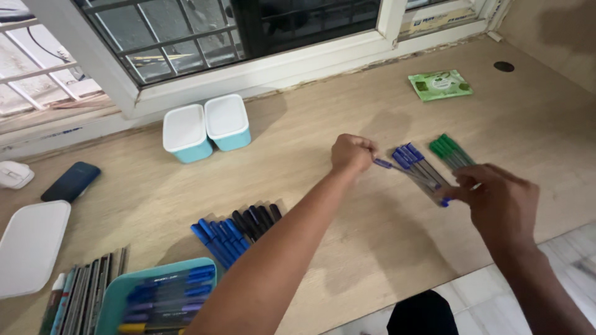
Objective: The person sorts a variety of colored pens and metallic tubes, placing them individually into a light blue plastic container and arranging others in rows on the desk surface.
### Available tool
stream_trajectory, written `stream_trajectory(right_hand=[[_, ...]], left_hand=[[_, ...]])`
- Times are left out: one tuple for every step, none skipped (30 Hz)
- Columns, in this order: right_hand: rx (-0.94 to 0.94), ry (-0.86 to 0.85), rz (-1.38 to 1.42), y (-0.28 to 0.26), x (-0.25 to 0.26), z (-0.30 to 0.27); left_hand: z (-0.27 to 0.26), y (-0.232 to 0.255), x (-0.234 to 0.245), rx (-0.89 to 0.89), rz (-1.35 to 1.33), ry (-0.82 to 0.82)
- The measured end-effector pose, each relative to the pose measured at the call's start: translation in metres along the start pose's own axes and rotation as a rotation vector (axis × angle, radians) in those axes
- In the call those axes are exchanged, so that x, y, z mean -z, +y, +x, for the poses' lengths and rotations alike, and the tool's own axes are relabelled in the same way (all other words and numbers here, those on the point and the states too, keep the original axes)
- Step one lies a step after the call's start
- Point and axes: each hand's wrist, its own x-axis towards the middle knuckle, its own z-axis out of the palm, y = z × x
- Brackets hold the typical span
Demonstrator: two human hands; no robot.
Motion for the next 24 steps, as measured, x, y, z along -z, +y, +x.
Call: stream_trajectory(right_hand=[[0.008, 0.026, 0.030, -0.002, 0.003, 0.001], [0.019, 0.059, 0.060, -0.006, 0.006, 0.004], [0.039, 0.072, 0.082, -0.010, 0.009, 0.007], [0.059, 0.081, 0.104, -0.015, 0.012, 0.009], [0.080, 0.090, 0.126, -0.021, 0.016, 0.010], [0.057, 0.081, 0.126, -0.026, 0.019, 0.012], [0.035, 0.072, 0.127, -0.032, 0.022, 0.012], [0.013, 0.063, 0.129, -0.037, 0.024, 0.013], [0.073, 0.101, 0.137, -0.043, 0.026, 0.014], [0.135, 0.138, 0.147, -0.048, 0.027, 0.015], [0.165, 0.160, 0.157, -0.053, 0.028, 0.015], [0.196, 0.181, 0.166, -0.058, 0.029, 0.016], [0.197, 0.187, 0.176, -0.064, 0.029, 0.016], [0.182, 0.182, 0.182, -0.071, 0.029, 0.017], [0.167, 0.178, 0.188, -0.078, 0.029, 0.018], [0.137, 0.158, 0.191, -0.086, 0.028, 0.019], [0.108, 0.138, 0.194, -0.094, 0.029, 0.020], [0.099, 0.133, 0.231, -0.102, 0.027, 0.020], [0.091, 0.127, 0.269, -0.110, 0.026, 0.020], [0.082, 0.120, 0.305, -0.118, 0.025, 0.020], [0.095, 0.121, 0.325, -0.126, 0.024, 0.019], [0.107, 0.121, 0.346, -0.133, 0.023, 0.019], [0.119, 0.122, 0.367, -0.140, 0.022, 0.018], [0.126, 0.111, 0.386, -0.146, 0.021, 0.018]], left_hand=[[0.001, -0.001, 0.000, 0.013, -0.065, 0.003], [0.005, 0.000, 0.003, 0.032, -0.070, -0.019], [0.007, 0.001, 0.008, 0.051, -0.074, -0.041], [0.008, 0.003, 0.012, 0.073, -0.080, -0.062], [0.009, 0.005, 0.016, 0.079, -0.110, -0.077], [0.010, 0.008, 0.021, 0.083, -0.139, -0.091], [0.011, 0.011, 0.025, 0.088, -0.168, -0.104], [0.013, 0.015, 0.032, 0.097, -0.255, -0.132], [0.013, 0.018, 0.039, 0.105, -0.343, -0.159], [0.013, 0.023, 0.047, 0.112, -0.431, -0.186], [0.012, 0.029, 0.056, 0.130, -0.481, -0.190], [0.010, 0.035, 0.068, 0.148, -0.532, -0.194], [0.007, 0.042, 0.080, 0.166, -0.583, -0.197], [0.004, 0.048, 0.091, 0.143, -0.601, -0.188], [0.000, 0.054, 0.102, 0.119, -0.618, -0.179], [-0.005, 0.060, 0.112, 0.098, -0.636, -0.168], [-0.009, 0.064, 0.122, 0.083, -0.644, -0.157], [-0.013, 0.067, 0.132, 0.065, -0.650, -0.145], [-0.018, 0.070, 0.141, 0.048, -0.655, -0.133], [-0.022, 0.071, 0.149, 0.042, -0.672, -0.132], [-0.027, 0.073, 0.157, 0.036, -0.688, -0.132], [-0.032, 0.074, 0.165, 0.031, -0.704, -0.131], [-0.037, 0.075, 0.172, 0.026, -0.689, -0.102], [-0.043, 0.075, 0.178, 0.020, -0.674, -0.073]])
